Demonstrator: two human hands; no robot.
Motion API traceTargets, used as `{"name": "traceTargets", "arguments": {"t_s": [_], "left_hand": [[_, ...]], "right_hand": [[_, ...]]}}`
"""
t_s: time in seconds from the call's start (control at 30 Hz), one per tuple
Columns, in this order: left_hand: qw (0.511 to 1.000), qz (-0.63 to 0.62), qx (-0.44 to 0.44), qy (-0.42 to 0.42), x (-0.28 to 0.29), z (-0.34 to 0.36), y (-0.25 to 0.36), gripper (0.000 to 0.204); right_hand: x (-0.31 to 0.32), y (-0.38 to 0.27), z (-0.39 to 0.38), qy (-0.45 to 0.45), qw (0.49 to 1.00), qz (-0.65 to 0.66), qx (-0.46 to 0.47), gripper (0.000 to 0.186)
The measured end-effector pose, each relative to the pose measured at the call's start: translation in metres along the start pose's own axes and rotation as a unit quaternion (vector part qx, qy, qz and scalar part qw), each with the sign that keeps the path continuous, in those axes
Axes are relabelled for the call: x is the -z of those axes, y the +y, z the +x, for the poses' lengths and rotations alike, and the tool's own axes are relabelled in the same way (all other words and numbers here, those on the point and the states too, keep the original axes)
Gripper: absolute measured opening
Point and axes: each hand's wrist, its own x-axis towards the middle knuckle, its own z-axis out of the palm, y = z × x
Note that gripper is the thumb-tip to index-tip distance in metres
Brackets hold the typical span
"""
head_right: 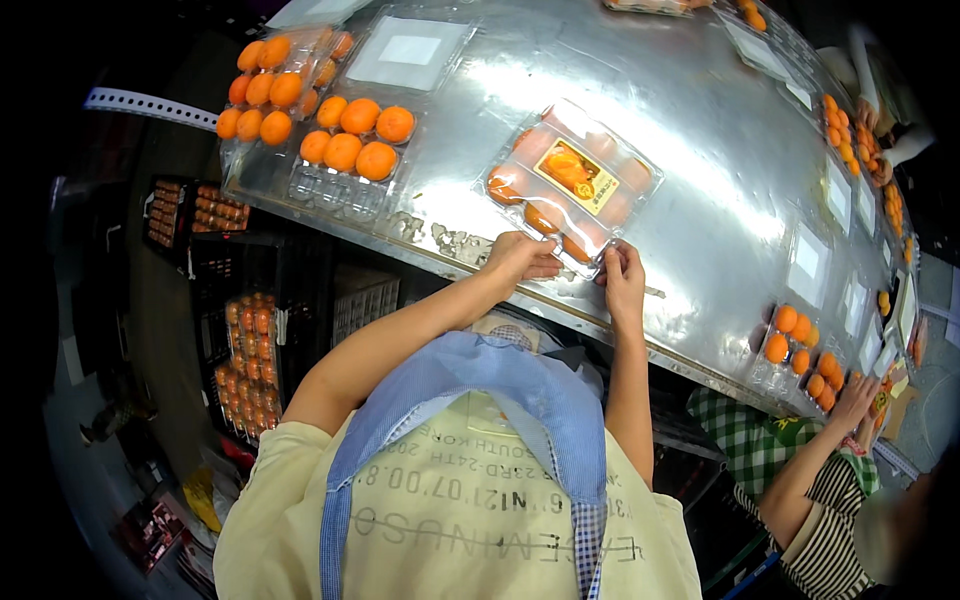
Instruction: The person picks oranges, removes stems, and places them into clear plastic trays on a metal table. They then cover the filled trays with plastic lids and place the packaged units into a black crate.
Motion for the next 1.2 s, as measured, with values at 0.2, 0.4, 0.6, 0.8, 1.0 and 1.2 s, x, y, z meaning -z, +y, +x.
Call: {"name": "traceTargets", "arguments": {"t_s": [0.2,0.4,0.6,0.8,1.0,1.2], "left_hand": [[0.997,0.036,-0.005,0.064,-0.012,0.003,-0.003,0.019],[0.998,0.045,0.04,0.007,-0.005,-0.002,0.01,0.018],[0.985,0.076,-0.112,0.11,0.048,-0.007,0.032,0.075],[0.988,0.045,-0.108,0.101,0.026,-0.018,0.081,0.075],[0.938,-0.121,-0.19,-0.264,0.056,0.017,0.075,0.063],[0.883,-0.309,-0.098,-0.339,0.044,-0.04,0.063,0.055]], "right_hand": [[-0.005,-0.003,-0.004,0.013,1.0,0.022,-0.01,0.032],[-0.002,-0.016,-0.001,0.017,0.992,0.096,-0.084,0.029],[0.009,-0.06,-0.001,0.029,0.996,0.076,0.041,0.024],[-0.026,-0.155,-0.031,-0.014,0.98,-0.075,0.184,0.023],[-0.103,-0.175,-0.087,-0.113,0.822,-0.348,0.435,0.024],[-0.122,-0.136,-0.105,-0.213,0.792,-0.391,0.417,0.021]]}}
